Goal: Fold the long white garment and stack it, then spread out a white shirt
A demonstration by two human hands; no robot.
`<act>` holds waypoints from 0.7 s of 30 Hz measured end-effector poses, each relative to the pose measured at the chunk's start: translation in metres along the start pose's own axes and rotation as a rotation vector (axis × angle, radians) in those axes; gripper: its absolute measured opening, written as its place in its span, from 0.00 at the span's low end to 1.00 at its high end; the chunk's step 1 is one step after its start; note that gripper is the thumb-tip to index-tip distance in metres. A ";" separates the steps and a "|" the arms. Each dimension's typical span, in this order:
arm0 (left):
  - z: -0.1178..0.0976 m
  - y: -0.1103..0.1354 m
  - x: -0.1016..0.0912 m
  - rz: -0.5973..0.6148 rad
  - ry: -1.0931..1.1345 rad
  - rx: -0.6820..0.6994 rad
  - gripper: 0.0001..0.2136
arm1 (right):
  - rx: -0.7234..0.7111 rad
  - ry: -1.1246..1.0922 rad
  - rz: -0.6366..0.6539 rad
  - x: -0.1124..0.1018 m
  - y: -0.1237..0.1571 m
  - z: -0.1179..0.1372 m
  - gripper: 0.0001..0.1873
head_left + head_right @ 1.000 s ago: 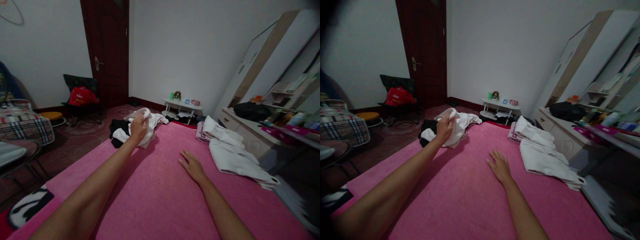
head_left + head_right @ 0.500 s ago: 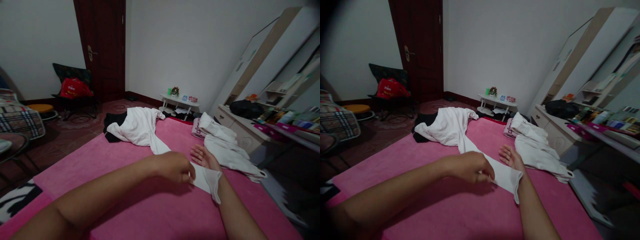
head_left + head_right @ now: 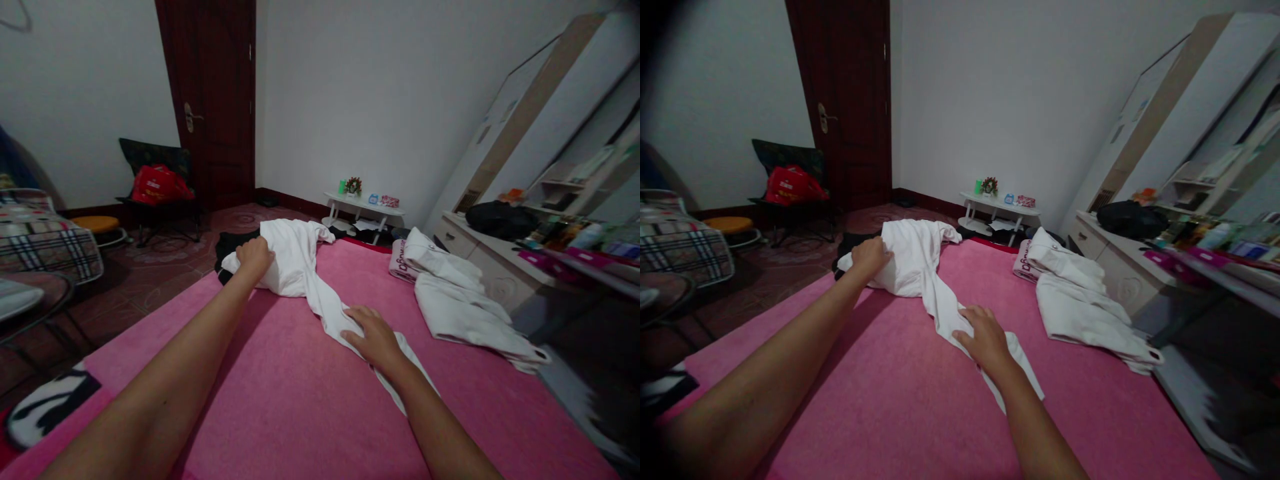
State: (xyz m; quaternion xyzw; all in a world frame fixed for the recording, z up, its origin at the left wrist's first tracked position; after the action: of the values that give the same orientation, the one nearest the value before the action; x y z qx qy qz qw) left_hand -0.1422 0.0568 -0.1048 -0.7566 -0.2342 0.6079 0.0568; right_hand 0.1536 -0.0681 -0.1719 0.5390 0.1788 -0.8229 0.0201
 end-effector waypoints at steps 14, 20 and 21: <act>-0.060 0.012 -0.041 -0.139 0.357 0.321 0.10 | 0.009 0.004 -0.050 -0.005 0.003 0.011 0.31; -0.120 0.071 -0.092 -0.099 0.669 0.632 0.09 | 0.054 -0.257 -0.162 -0.014 -0.002 -0.003 0.25; -0.128 0.084 -0.101 -0.078 0.717 0.677 0.09 | 0.062 -0.282 -0.165 -0.015 -0.002 -0.003 0.27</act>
State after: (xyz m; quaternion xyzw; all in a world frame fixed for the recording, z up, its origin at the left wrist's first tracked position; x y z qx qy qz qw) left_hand -0.0119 -0.0350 -0.0133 -0.8479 -0.0176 0.3485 0.3991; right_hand 0.1615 -0.0674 -0.1588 0.4021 0.1924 -0.8943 -0.0391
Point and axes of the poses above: each hand's wrist, its own y-axis away from the middle knuckle, its own x-axis out of the palm, z = x × y, the point moved 8 cm from there along -y, towards the middle knuckle, and after that the axes turned 4 degrees about -z, right-handed, at the moved point
